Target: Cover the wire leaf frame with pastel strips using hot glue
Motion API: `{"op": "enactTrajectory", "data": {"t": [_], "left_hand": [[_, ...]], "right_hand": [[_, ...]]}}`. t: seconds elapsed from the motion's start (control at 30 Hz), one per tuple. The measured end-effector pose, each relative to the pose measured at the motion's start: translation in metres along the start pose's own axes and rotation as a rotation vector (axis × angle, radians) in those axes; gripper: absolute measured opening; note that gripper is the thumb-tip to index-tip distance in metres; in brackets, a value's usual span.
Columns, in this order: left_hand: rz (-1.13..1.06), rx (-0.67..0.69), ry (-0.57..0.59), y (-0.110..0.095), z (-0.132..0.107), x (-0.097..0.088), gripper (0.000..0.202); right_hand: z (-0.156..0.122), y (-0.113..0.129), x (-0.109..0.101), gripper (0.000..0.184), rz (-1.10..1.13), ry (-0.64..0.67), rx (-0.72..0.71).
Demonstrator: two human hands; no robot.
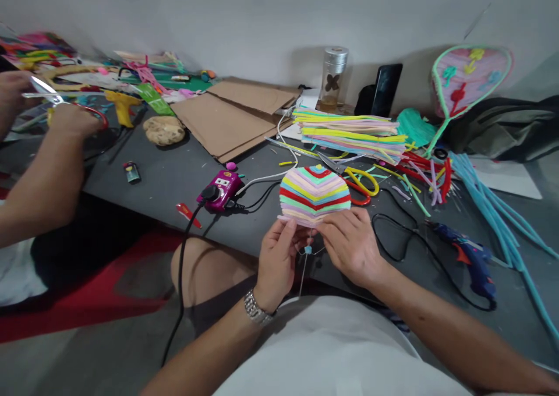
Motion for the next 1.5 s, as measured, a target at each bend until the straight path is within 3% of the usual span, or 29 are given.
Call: {"op": "enactTrajectory", "data": {"t": [0.4, 0.53, 0.7, 0.8, 1.03, 1.27, 1.4, 1.5], "left_hand": [[0.06, 0.02, -0.05, 0.002, 0.002, 0.006, 0.026], [0.034, 0.035, -0.092, 0.001, 0.004, 0.003, 0.025], [0.011, 0.053, -0.162, -0.004, 0.007, -0.003, 0.028], [0.013, 0.047, -0.18, -0.006, 0.007, -0.003, 0.031], [-0.003, 0.054, -0.169, -0.007, 0.003, 0.0, 0.034], [0.009, 0.056, -0.168, -0.005, -0.001, -0.001, 0.034], [0.033, 0.048, -0.164, -0.004, -0.002, 0.0, 0.032], [0.019, 0.044, -0.157, -0.004, -0.002, -0.001, 0.033]], "right_hand": [[0.0, 0.002, 0.004, 0.02, -0.027, -0.01, -0.072], [0.003, -0.004, -0.005, 0.015, -0.005, -0.009, -0.046], [-0.011, -0.022, -0.031, 0.006, -0.002, -0.069, 0.123], [-0.028, -0.025, -0.034, 0.009, 0.047, -0.096, 0.207], [-0.039, -0.017, -0.021, 0.011, 0.254, -0.123, 0.326], [-0.034, -0.032, -0.009, 0.014, 0.558, -0.101, 0.668], [-0.036, -0.041, 0.002, 0.02, 0.777, -0.152, 0.896], [-0.037, -0.044, 0.008, 0.024, 0.889, -0.181, 0.982]]}}
Point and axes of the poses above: each hand's wrist, its own z-axis towards the middle knuckle, its own x-axis out of the palm, y = z × x, the point moved 4 cm from there along z, towards the middle knuckle, and after that the axes turned 7 degrees about -x, right-handed, at the moved point
